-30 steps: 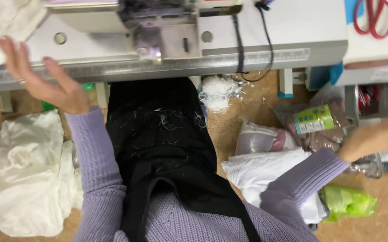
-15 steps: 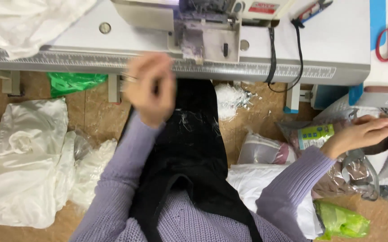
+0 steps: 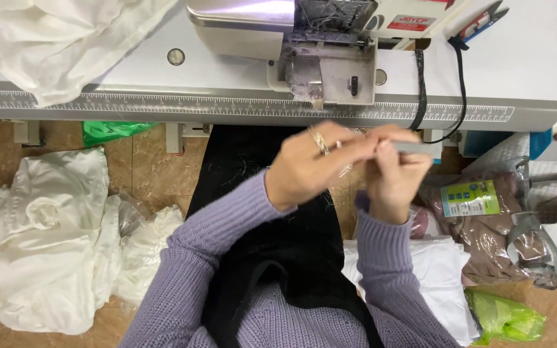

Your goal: Threading an industrial overlock sewing machine using tweezers to guide the thread through various tensioners and guides.

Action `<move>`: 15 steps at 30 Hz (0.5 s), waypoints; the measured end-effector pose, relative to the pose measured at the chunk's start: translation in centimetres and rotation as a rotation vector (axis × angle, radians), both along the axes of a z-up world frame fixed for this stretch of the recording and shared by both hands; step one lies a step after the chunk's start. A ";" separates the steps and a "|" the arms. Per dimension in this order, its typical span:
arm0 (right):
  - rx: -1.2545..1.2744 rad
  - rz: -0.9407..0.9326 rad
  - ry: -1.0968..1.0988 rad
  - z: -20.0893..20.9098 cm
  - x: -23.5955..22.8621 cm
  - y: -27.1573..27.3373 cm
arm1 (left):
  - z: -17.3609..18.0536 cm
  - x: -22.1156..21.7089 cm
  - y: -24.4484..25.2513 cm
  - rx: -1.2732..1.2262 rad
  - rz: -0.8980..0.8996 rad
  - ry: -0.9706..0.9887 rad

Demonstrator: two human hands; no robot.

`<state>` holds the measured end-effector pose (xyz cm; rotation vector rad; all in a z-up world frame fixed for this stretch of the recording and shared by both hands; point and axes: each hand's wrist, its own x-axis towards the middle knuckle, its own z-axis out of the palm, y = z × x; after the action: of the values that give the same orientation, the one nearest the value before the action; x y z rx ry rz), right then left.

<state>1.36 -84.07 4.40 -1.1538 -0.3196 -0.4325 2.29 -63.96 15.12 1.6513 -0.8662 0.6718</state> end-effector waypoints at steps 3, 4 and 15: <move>-0.098 -0.205 0.072 5.9 2.8 0.8 | -1.6 2.8 -0.1 0.004 0.134 -0.048; -0.120 -0.224 0.018 7.7 3.7 1.1 | -0.7 3.5 0.3 0.008 0.196 -0.051; -0.226 -0.013 0.032 9.9 5.0 2.3 | 0.3 5.6 0.3 0.149 0.204 -0.131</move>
<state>6.33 -81.77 14.27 -1.3826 -0.3392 -0.3962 7.88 -63.61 15.39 1.8621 -0.8653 0.8822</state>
